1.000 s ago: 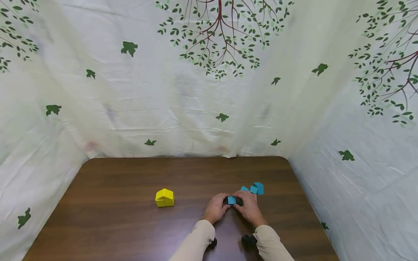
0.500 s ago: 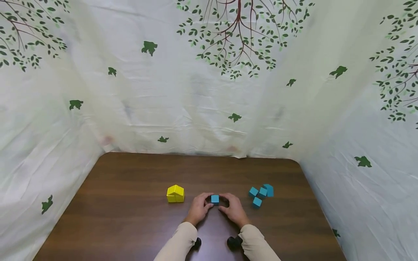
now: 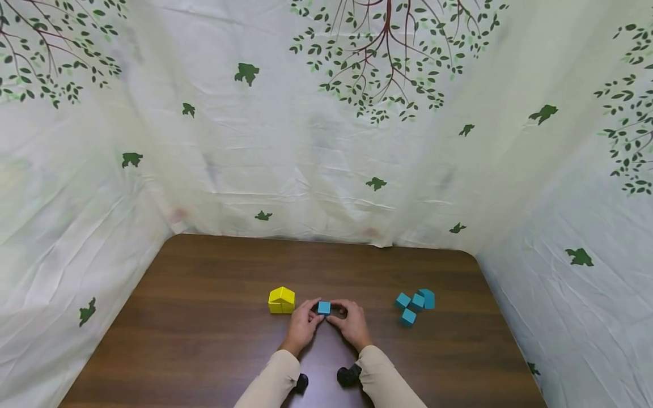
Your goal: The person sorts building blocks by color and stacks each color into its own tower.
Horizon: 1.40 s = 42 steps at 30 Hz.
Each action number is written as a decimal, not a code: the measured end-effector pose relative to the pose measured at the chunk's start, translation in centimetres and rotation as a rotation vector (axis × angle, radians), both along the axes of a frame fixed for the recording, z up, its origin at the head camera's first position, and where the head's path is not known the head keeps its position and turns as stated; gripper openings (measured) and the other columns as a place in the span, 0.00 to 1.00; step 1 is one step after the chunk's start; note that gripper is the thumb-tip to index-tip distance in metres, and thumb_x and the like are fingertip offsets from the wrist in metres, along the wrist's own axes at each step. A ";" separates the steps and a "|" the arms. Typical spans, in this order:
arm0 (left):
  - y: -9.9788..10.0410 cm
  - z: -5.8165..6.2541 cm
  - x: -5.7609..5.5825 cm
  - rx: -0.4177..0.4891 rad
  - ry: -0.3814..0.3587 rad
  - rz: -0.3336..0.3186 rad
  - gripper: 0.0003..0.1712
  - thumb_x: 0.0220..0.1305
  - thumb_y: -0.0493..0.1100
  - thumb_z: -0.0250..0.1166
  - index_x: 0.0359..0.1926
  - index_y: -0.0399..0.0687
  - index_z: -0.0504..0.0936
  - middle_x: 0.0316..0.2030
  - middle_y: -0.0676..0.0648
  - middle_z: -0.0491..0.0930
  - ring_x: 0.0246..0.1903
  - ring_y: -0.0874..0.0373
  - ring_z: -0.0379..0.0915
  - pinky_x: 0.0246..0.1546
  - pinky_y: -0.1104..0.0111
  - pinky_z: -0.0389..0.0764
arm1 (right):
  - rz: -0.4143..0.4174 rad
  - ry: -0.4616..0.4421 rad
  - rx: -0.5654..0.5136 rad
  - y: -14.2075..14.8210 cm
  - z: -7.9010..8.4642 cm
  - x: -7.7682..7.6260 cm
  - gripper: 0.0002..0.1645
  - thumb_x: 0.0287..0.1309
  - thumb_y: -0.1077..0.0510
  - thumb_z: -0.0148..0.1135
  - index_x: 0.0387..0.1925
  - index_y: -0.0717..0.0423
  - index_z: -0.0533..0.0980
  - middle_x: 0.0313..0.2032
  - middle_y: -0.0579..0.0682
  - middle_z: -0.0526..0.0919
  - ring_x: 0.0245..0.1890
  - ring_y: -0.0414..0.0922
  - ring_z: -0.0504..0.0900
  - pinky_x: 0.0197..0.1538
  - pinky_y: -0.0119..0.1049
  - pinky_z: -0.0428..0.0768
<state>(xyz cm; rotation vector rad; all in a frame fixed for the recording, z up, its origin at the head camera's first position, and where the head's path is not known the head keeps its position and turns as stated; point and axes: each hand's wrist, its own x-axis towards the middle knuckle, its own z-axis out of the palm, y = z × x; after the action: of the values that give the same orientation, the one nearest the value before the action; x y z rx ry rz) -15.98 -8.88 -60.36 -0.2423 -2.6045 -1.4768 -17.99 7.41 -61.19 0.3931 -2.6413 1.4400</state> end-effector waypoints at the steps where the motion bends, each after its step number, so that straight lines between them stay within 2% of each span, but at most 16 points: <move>1: 0.0 0.0 0.0 0.008 -0.008 0.008 0.23 0.57 0.29 0.67 0.55 0.31 0.77 0.38 0.43 0.77 0.27 0.61 0.69 0.30 0.73 0.75 | -0.011 0.006 0.001 -0.1 -0.1 0.0 0.19 0.45 0.58 0.76 0.42 0.56 0.84 0.36 0.47 0.84 0.33 0.42 0.75 0.39 0.34 0.72; 8: 0.0 -0.3 0.1 0.057 0.001 0.039 0.23 0.56 0.27 0.67 0.54 0.30 0.77 0.35 0.43 0.77 0.27 0.59 0.70 0.29 0.72 0.75 | -0.048 0.019 0.001 -0.4 -0.2 0.0 0.19 0.43 0.57 0.77 0.41 0.54 0.85 0.35 0.45 0.85 0.31 0.41 0.73 0.38 0.34 0.69; 22: -0.4 -0.9 -0.1 0.049 -0.044 0.054 0.23 0.57 0.30 0.67 0.56 0.34 0.77 0.33 0.46 0.75 0.28 0.62 0.69 0.31 0.72 0.74 | -0.070 0.090 0.070 -0.8 -0.5 0.2 0.20 0.44 0.53 0.77 0.43 0.51 0.85 0.36 0.44 0.86 0.32 0.39 0.74 0.41 0.39 0.67; 31: -0.4 -1.0 -0.2 0.052 -0.024 0.048 0.23 0.57 0.29 0.68 0.55 0.33 0.78 0.32 0.46 0.75 0.27 0.62 0.68 0.31 0.72 0.74 | -0.057 0.098 0.065 -0.6 -0.5 0.3 0.21 0.43 0.56 0.78 0.43 0.53 0.84 0.36 0.45 0.86 0.32 0.41 0.75 0.42 0.39 0.66; 38: -0.2 -0.8 -0.2 0.065 -0.040 0.060 0.23 0.57 0.30 0.68 0.55 0.33 0.78 0.32 0.46 0.75 0.28 0.62 0.69 0.31 0.72 0.74 | 0.025 0.005 -0.049 1.1 0.5 0.4 0.24 0.47 0.63 0.75 0.49 0.60 0.80 0.41 0.53 0.84 0.37 0.47 0.78 0.42 0.38 0.75; 42: -0.3 -0.7 -0.2 0.058 -0.042 0.053 0.23 0.57 0.30 0.67 0.55 0.33 0.77 0.32 0.46 0.75 0.28 0.61 0.69 0.31 0.72 0.75 | -0.020 -0.003 -0.018 3.1 2.0 0.2 0.24 0.50 0.62 0.73 0.51 0.61 0.79 0.41 0.54 0.82 0.39 0.49 0.78 0.42 0.41 0.77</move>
<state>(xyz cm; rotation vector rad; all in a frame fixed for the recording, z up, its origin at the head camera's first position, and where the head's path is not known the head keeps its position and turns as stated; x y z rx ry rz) -16.19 -9.18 -61.09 -0.1364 -2.5737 -1.5534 -17.78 10.55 -59.22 0.3624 -2.6251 1.4577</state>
